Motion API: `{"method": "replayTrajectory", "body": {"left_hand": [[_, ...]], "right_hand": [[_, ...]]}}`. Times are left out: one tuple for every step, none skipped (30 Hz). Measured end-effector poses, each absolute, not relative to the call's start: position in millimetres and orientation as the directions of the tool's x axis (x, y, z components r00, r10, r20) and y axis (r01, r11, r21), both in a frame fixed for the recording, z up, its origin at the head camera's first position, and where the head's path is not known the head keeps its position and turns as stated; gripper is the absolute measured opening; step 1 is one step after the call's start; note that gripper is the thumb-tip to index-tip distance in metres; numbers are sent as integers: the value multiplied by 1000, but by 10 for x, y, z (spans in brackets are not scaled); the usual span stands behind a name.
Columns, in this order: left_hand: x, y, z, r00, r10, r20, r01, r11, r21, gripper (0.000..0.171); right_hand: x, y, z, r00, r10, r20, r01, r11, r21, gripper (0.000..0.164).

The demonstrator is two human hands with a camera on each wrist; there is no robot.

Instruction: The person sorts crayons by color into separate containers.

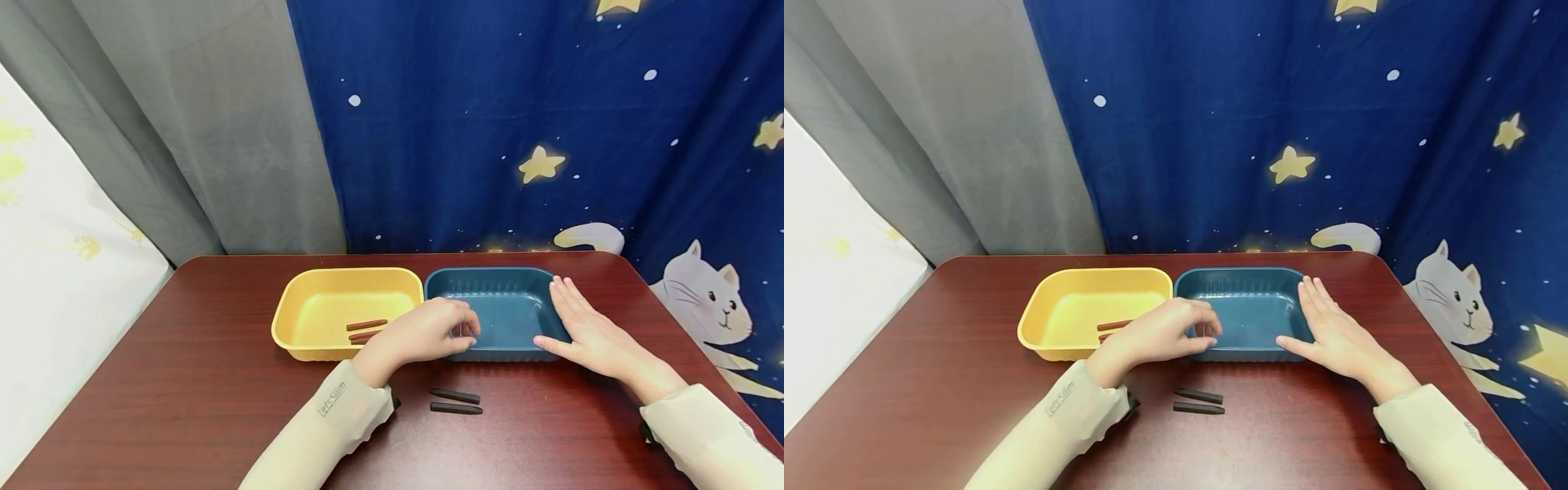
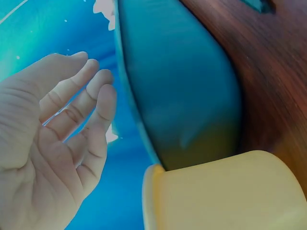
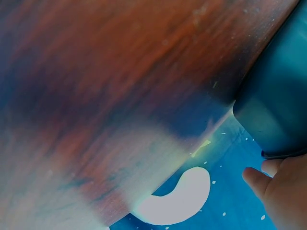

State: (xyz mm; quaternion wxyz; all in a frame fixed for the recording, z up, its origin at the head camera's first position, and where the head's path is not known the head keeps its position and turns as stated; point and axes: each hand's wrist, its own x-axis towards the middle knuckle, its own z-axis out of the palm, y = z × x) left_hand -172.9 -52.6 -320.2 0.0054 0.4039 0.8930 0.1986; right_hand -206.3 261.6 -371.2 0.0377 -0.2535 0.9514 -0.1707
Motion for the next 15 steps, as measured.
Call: {"method": "replayTrajectory", "body": {"left_hand": [[-1700,-533,-3197,-669,727,155,725,593,351,11],[-1673,-539,-3194,-664,731,157,731,591,343,11],[-1646,-544,-3192,-662,733,156,734,590,336,11],[-1619,-548,-3186,-658,737,155,738,590,326,11],[-1594,-549,-3184,-654,741,153,742,590,317,10],[-1569,-549,-3181,-649,746,150,748,588,308,9],[-1544,-547,-3175,-643,751,147,753,586,299,9],[-1520,-546,-3171,-639,755,143,757,585,291,8],[-1498,-546,-3170,-636,759,139,759,585,285,7],[-1479,-546,-3170,-633,763,133,763,584,279,7],[-1463,-548,-3173,-630,766,127,764,582,277,7],[-1450,-554,-3176,-627,770,120,766,580,278,7],[-1442,-562,-3186,-626,772,111,764,578,286,8],[-1438,-573,-3199,-624,774,103,762,575,298,9],[-1437,-586,-3214,-622,778,95,761,570,309,9]], "right_hand": [[-2061,2617,-3713,-869,-495,14,-469,813,-344,108],[-2060,2618,-3715,-869,-495,13,-469,813,-345,108],[-2058,2620,-3717,-868,-496,13,-469,813,-345,108],[-2058,2622,-3717,-868,-496,13,-469,813,-345,107],[-2057,2623,-3717,-869,-495,13,-469,813,-346,107],[-2056,2625,-3716,-869,-495,13,-468,813,-347,107],[-2055,2626,-3716,-869,-495,14,-469,812,-347,107],[-2053,2627,-3716,-869,-495,14,-468,812,-348,107],[-2052,2627,-3715,-869,-495,14,-469,812,-347,107],[-2052,2626,-3715,-869,-495,14,-469,812,-348,107],[-2052,2625,-3714,-868,-496,15,-469,812,-348,107],[-2052,2623,-3713,-868,-496,15,-469,811,-349,107],[-2053,2622,-3712,-868,-497,15,-470,811,-350,107],[-2055,2620,-3711,-867,-498,16,-471,810,-350,107],[-2057,2619,-3710,-867,-498,16,-472,809,-350,107]]}}
